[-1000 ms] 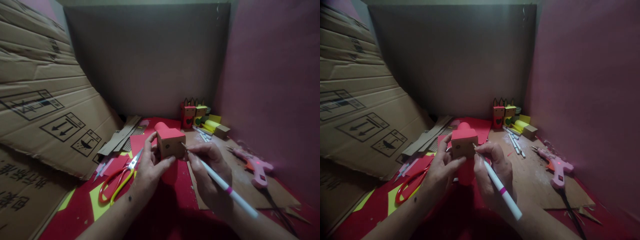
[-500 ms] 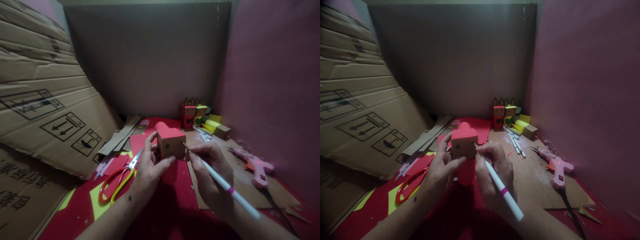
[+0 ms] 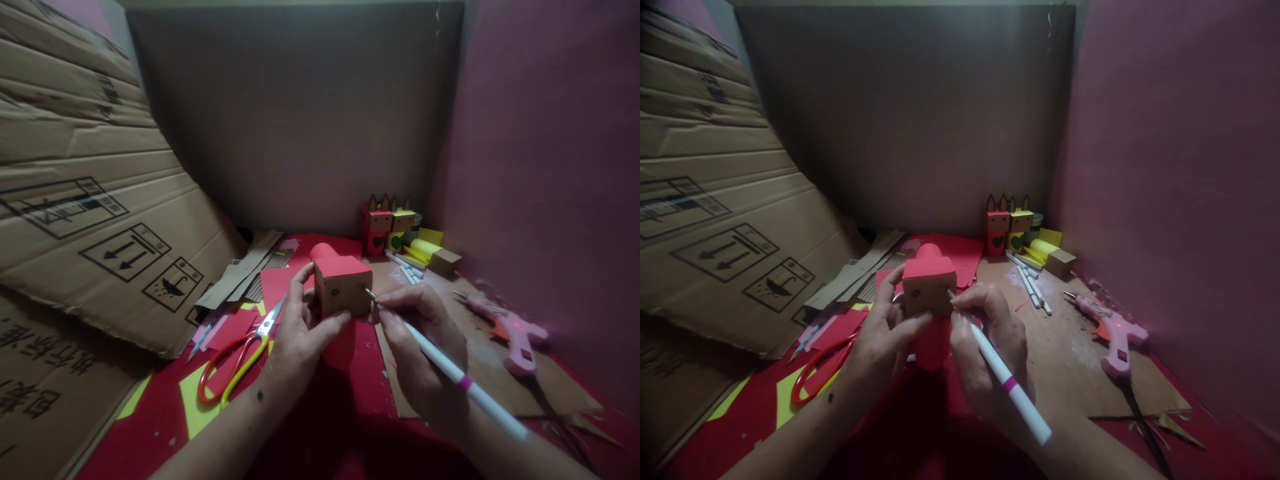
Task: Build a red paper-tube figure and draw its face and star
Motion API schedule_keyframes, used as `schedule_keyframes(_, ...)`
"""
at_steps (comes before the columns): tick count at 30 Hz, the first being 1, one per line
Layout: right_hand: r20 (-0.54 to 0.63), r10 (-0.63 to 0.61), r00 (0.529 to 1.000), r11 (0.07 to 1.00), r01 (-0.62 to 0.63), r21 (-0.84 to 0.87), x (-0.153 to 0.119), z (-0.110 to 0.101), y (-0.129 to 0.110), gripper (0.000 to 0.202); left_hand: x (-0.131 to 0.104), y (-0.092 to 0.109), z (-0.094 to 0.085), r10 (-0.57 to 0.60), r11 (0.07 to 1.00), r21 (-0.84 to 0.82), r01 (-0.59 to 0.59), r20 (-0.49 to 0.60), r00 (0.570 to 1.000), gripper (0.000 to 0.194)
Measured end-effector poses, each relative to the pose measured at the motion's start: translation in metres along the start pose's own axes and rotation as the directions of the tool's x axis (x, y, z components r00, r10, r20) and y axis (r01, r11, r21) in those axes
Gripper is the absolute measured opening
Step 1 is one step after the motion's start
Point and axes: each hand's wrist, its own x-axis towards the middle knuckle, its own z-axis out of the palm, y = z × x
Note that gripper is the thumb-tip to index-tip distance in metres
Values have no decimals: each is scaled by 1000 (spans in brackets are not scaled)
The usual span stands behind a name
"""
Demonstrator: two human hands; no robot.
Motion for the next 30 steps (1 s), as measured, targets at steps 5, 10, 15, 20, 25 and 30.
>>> schedule_keyframes(5, 8, 8, 1000, 1000, -7, -30, 1, 0, -3, 13, -1, 0, 1, -9, 1000, -15, 9, -4, 1000, 80)
schedule_keyframes(10, 29, -5, 1000, 1000, 5, -19, 1, -1, -3, 14, -1, 1, 1, -13, 1000, -12, 13, -3, 1000, 82)
schedule_keyframes(15, 25, -3, 1000, 1000, 3, -8, 0, 0, -1, 15, -1, 0, 3, 7, 1000, -11, -7, -18, 1000, 78)
schedule_keyframes(20, 42, -14, 999, 1000, 14, -7, 0, 1, -2, 16, -2, -1, 3, 7, 1000, -7, -7, -20, 1000, 78)
schedule_keyframes(25, 29, -15, 999, 1000, 16, -27, 0, 1, -4, 16, -2, 0, 4, -1, 1000, -9, 1, -26, 1000, 78)
schedule_keyframes(30, 2, -4, 1000, 998, 4, -55, 0, 2, -4, 15, -2, 1, 4, 1, 1000, -17, -2, -31, 1000, 80)
